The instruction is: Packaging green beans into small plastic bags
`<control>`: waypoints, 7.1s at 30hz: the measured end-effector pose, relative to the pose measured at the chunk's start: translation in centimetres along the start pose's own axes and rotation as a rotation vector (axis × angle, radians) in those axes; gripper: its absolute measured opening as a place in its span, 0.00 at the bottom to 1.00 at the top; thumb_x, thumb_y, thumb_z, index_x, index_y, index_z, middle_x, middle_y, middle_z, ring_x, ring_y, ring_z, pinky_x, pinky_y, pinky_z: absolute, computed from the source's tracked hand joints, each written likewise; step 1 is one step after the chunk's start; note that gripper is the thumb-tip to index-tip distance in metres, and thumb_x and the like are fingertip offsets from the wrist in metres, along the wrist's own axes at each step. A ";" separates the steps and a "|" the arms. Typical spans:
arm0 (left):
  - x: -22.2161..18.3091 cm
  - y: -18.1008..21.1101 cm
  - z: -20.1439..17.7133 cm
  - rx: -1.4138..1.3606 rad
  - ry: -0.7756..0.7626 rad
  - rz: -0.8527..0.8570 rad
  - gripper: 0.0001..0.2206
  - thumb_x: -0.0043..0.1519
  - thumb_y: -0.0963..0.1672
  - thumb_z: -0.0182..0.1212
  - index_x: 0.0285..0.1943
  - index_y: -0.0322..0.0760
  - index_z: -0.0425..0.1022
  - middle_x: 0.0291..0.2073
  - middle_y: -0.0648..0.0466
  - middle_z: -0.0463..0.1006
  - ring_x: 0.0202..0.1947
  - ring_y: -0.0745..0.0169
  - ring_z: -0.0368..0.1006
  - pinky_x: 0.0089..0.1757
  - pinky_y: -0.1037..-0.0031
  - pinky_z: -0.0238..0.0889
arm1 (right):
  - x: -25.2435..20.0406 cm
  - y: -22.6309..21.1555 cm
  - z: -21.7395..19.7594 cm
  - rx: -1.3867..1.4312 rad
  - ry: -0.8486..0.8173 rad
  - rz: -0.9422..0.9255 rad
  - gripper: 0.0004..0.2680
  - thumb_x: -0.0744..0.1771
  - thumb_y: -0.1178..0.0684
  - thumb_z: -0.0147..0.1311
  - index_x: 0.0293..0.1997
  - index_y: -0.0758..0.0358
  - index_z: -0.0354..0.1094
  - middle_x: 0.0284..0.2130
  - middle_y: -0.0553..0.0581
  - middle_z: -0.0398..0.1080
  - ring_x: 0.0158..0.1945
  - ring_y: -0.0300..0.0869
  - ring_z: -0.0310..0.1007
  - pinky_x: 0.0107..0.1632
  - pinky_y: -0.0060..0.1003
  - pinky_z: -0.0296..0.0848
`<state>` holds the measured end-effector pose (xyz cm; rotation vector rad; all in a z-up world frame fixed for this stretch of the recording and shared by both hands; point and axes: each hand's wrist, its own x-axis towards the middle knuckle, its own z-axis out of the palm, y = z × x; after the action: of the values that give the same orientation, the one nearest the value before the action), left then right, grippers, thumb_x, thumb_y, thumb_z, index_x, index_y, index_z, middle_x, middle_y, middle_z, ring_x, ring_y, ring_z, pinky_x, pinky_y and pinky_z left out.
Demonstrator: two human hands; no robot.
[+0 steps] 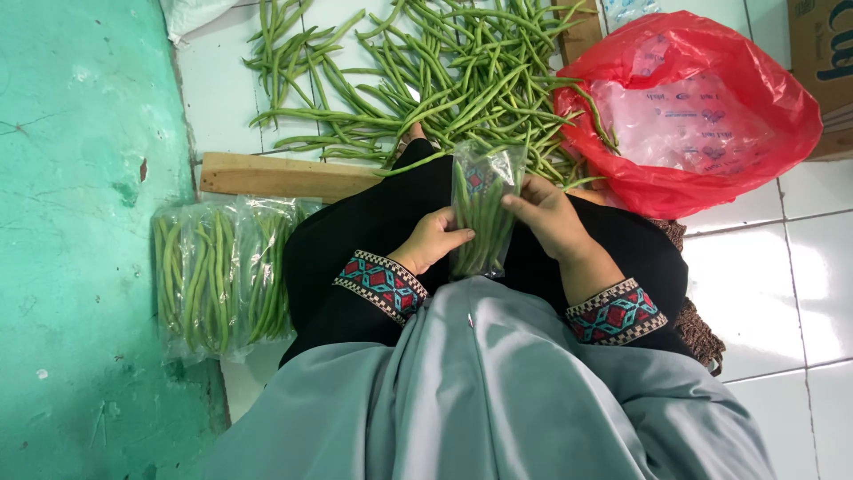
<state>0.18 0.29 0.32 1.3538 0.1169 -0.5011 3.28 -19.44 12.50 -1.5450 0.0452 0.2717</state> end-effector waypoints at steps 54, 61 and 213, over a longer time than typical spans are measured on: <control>-26.7 12.6 -16.6 0.437 1.069 0.908 0.20 0.68 0.43 0.60 0.67 0.28 0.66 0.64 0.42 0.68 0.66 0.45 0.64 0.64 0.56 0.58 | 1.0 -11.2 23.4 -0.150 -0.481 -0.629 0.03 0.71 0.65 0.59 0.49 0.73 0.74 0.37 0.63 0.75 0.41 0.40 0.71 0.47 0.41 0.72; -30.3 0.8 -15.6 0.021 1.478 0.595 0.23 0.73 0.41 0.50 0.77 0.34 0.51 0.75 0.44 0.52 0.75 0.52 0.46 0.69 0.61 0.38 | 2.7 -7.5 31.6 -0.026 -0.643 -0.423 0.03 0.70 0.66 0.57 0.48 0.73 0.73 0.32 0.66 0.76 0.31 0.48 0.79 0.37 0.42 0.80; -9.3 17.8 0.2 0.987 0.106 0.698 0.02 0.60 0.42 0.65 0.39 0.41 0.81 0.31 0.52 0.81 0.35 0.49 0.79 0.39 0.65 0.72 | -6.4 -6.8 -7.1 -0.509 0.378 -0.608 0.05 0.61 0.62 0.68 0.34 0.57 0.78 0.29 0.55 0.79 0.37 0.52 0.81 0.49 0.51 0.77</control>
<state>-0.81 4.99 19.83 2.2382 -0.5763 0.1602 -0.60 -27.37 20.24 -2.0118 -0.2105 -0.5312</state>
